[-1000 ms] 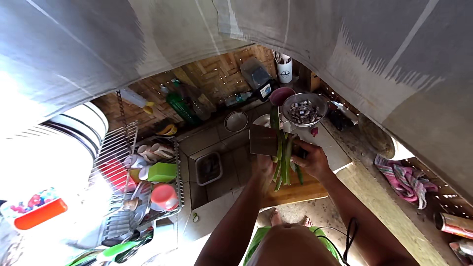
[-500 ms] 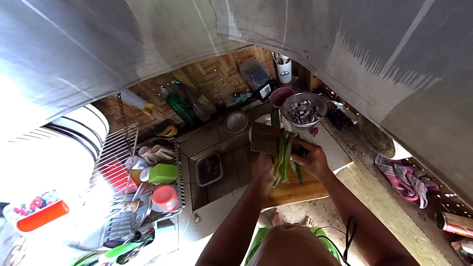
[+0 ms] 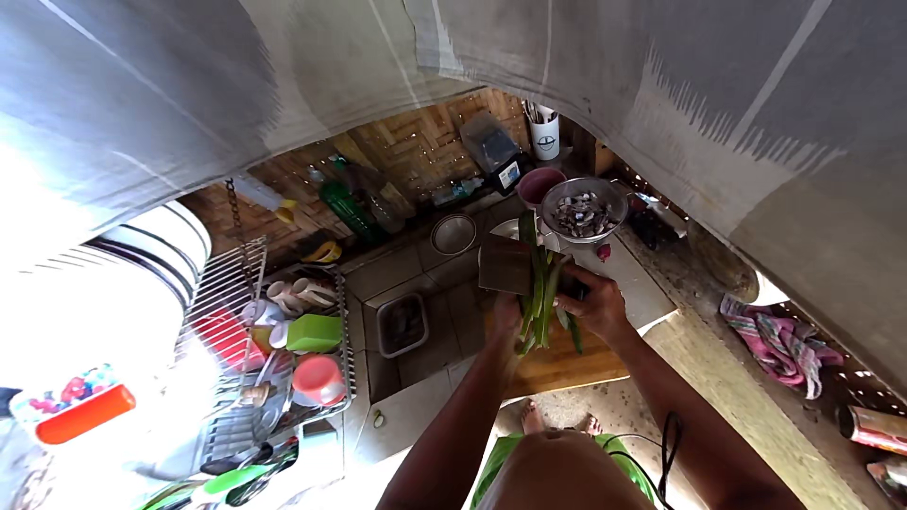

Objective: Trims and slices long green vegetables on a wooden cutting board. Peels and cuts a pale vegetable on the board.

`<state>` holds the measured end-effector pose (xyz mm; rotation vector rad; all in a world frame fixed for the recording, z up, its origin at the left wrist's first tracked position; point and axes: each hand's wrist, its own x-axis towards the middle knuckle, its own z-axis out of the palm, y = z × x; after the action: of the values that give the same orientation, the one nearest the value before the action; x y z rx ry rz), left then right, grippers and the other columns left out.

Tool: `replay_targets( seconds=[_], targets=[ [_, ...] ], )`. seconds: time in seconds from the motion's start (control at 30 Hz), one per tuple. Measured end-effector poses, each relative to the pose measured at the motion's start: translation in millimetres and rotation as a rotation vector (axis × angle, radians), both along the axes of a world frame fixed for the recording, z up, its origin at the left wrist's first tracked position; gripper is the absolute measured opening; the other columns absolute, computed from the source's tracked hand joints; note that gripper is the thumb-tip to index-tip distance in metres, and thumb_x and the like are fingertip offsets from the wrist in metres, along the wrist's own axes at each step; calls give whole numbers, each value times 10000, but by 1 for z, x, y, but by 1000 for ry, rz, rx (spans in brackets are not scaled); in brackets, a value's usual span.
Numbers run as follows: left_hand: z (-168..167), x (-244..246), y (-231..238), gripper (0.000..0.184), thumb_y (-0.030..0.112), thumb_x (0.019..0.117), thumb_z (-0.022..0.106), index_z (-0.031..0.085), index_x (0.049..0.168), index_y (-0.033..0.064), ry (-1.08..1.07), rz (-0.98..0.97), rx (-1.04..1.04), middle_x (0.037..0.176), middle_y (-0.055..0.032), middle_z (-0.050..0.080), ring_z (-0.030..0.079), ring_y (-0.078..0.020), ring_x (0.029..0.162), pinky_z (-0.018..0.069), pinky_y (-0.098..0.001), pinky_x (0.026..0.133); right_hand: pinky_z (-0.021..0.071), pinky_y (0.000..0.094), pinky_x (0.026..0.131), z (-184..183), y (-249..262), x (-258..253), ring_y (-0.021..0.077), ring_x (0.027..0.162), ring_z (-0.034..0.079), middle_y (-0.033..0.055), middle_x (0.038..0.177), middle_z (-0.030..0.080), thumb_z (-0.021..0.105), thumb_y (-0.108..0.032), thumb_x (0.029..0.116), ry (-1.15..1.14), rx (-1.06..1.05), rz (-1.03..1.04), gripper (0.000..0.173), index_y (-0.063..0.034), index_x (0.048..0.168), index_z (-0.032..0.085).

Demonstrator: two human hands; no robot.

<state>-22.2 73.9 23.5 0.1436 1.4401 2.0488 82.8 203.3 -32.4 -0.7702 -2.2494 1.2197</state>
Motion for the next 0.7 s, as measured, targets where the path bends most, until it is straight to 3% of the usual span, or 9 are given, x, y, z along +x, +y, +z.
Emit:
replay_targets(
  seconds=[0.1, 0.2, 0.27, 0.4, 0.7],
  targets=[
    [-13, -5, -1, 360, 87, 1108, 229, 571, 997, 84, 5, -53, 56, 738, 17, 663, 664, -40, 681, 578, -211, 644, 557, 574, 863, -2, 0, -1, 272, 975, 721, 97, 1088, 762, 778, -647, 777, 4, 7, -17, 737, -248, 1387, 669],
    [-36, -14, -3, 393, 216, 1116, 260, 607, 1043, 46, -82, -147, 160, 812, -96, 700, 706, -166, 731, 607, -315, 661, 558, 576, 863, -4, 1, -2, 275, 971, 718, 100, 1083, 759, 786, -640, 778, -9, 1, -27, 729, -251, 1384, 671],
    [-42, -16, -3, 391, 236, 1113, 271, 606, 1057, 40, -90, -161, 176, 839, -115, 699, 707, -190, 746, 610, -334, 666, 555, 577, 877, -3, 1, -2, 275, 996, 717, 94, 1102, 759, 791, -646, 774, -18, -3, -30, 734, -265, 1389, 667],
    [-51, -21, -4, 388, 234, 1103, 285, 618, 1065, 39, -86, -205, 232, 870, -126, 713, 720, -202, 785, 614, -343, 688, 557, 581, 862, -5, 1, -2, 272, 998, 718, 85, 1114, 759, 776, -666, 777, -12, 14, -25, 735, -289, 1397, 659],
    [-35, -7, -7, 413, 257, 1116, 262, 612, 1073, 42, -148, -239, 237, 879, -126, 704, 703, -171, 764, 589, -287, 652, 556, 575, 848, -7, 2, -5, 268, 957, 719, 87, 1069, 763, 781, -640, 792, -18, 6, -53, 717, -309, 1413, 644]
  ],
)
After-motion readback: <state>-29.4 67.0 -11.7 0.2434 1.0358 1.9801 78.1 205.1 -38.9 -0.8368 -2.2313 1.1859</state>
